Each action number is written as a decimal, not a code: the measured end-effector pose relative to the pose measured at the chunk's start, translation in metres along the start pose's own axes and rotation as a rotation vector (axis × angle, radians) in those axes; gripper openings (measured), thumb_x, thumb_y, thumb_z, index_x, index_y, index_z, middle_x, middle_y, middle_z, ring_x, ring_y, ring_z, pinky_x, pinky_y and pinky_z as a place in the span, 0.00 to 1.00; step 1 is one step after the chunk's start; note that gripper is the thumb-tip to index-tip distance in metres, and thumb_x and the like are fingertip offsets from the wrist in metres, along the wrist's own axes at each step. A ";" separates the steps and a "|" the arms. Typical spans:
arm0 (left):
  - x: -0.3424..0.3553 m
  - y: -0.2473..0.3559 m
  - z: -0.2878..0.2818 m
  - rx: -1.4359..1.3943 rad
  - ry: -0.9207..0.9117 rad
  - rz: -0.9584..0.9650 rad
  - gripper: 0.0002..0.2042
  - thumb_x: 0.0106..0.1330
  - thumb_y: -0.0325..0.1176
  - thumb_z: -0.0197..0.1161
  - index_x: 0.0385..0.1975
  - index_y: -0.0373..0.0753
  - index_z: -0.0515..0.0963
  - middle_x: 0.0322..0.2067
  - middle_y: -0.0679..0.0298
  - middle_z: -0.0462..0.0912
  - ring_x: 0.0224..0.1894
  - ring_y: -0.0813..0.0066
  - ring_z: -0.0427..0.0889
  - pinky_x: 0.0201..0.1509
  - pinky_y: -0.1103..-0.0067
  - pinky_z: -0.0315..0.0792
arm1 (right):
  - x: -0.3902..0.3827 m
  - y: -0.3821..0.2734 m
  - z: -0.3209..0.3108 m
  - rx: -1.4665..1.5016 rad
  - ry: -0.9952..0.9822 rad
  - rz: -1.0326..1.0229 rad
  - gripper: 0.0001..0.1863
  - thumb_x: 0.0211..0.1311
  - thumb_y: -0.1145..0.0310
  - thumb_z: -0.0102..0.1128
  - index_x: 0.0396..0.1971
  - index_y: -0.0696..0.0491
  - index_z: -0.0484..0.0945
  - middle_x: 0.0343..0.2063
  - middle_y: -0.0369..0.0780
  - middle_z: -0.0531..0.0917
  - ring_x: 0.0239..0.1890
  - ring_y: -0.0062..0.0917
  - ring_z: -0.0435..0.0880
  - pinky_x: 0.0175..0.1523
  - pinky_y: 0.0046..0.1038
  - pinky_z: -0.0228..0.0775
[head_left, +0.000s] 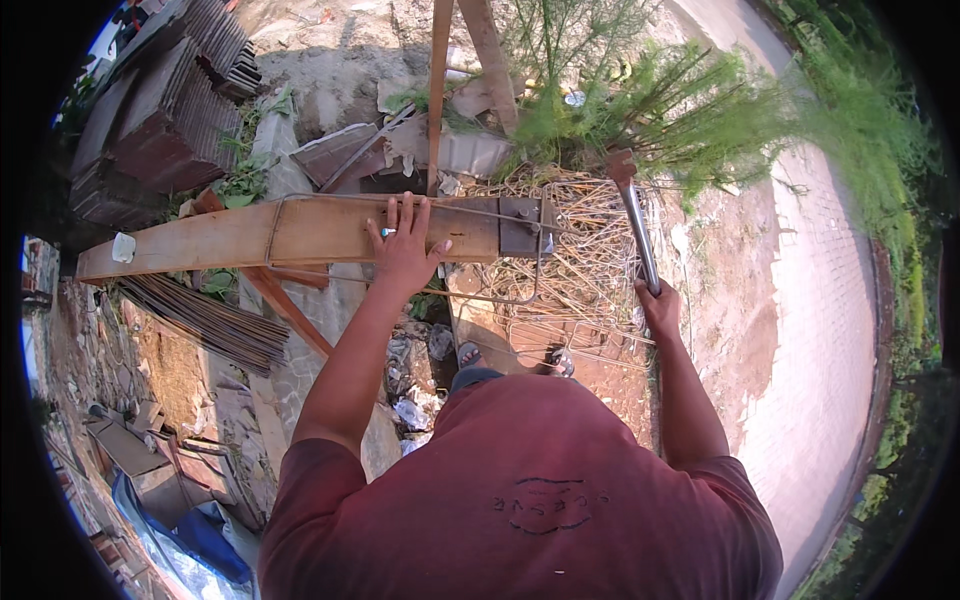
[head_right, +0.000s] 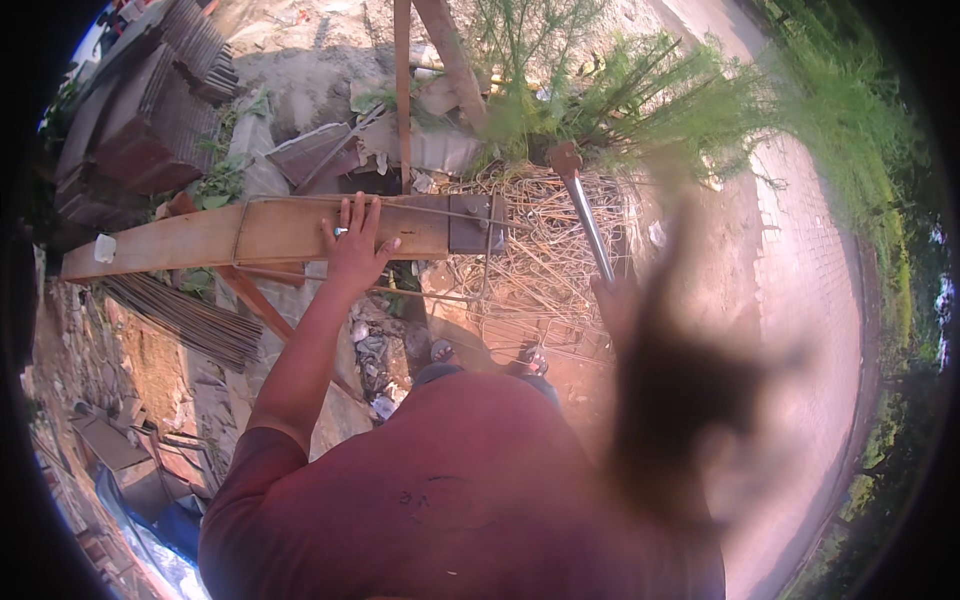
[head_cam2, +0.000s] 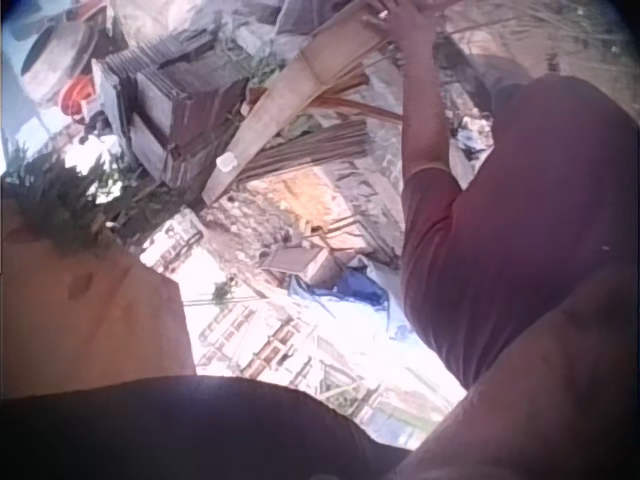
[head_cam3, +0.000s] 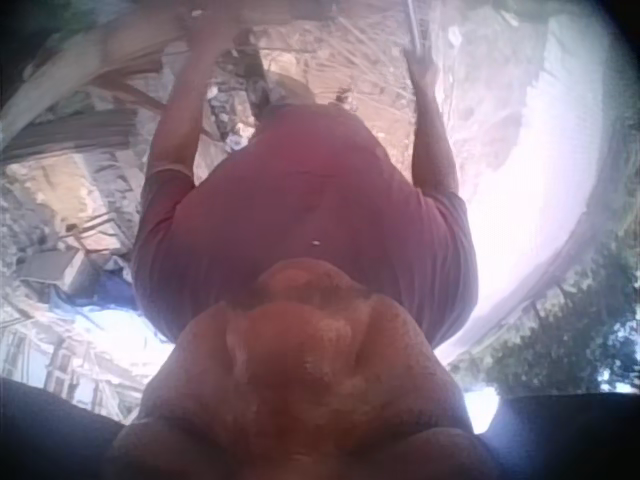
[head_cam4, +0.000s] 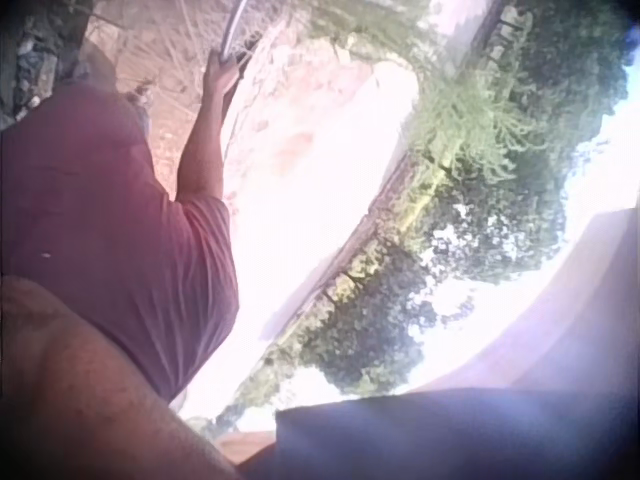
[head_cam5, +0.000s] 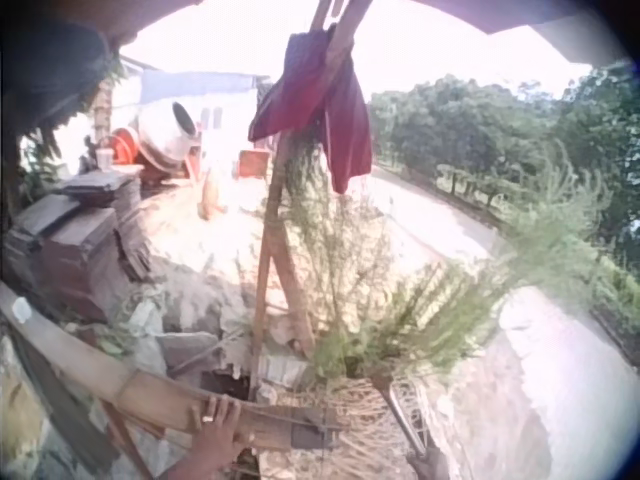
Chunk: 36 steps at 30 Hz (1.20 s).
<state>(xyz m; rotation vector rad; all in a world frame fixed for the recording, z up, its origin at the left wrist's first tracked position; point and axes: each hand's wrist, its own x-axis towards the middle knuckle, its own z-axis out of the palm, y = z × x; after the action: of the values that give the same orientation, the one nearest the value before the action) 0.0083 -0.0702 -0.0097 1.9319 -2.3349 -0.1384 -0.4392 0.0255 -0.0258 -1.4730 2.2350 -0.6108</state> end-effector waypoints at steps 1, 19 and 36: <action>0.002 0.002 0.001 0.024 0.036 -0.003 0.36 0.65 0.57 0.49 0.69 0.47 0.50 0.70 0.58 0.44 0.72 0.57 0.40 0.68 0.44 0.36 | 0.011 0.012 -0.003 -0.007 0.039 0.043 0.22 0.55 0.51 0.63 0.18 0.56 0.73 0.12 0.37 0.69 0.17 0.21 0.66 0.24 0.31 0.60; 0.005 -0.004 0.006 0.068 0.024 0.024 0.34 0.67 0.57 0.45 0.69 0.45 0.49 0.70 0.57 0.47 0.72 0.55 0.42 0.70 0.51 0.40 | 0.222 -0.021 -0.068 -0.640 -0.199 -0.794 0.12 0.40 0.62 0.63 0.21 0.53 0.74 0.22 0.46 0.79 0.29 0.45 0.79 0.35 0.42 0.70; 0.007 -0.003 0.009 0.060 0.043 0.013 0.35 0.65 0.57 0.48 0.68 0.48 0.51 0.70 0.59 0.48 0.72 0.58 0.42 0.70 0.51 0.39 | 0.351 -0.176 0.017 -0.507 -0.195 -1.532 0.06 0.48 0.69 0.62 0.25 0.50 0.74 0.26 0.36 0.75 0.37 0.32 0.73 0.46 0.35 0.65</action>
<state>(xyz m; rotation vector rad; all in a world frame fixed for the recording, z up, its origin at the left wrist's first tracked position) 0.0082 -0.0777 -0.0186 1.9260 -2.3497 -0.0250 -0.4265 -0.3636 0.0280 -3.1822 0.7241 -0.1894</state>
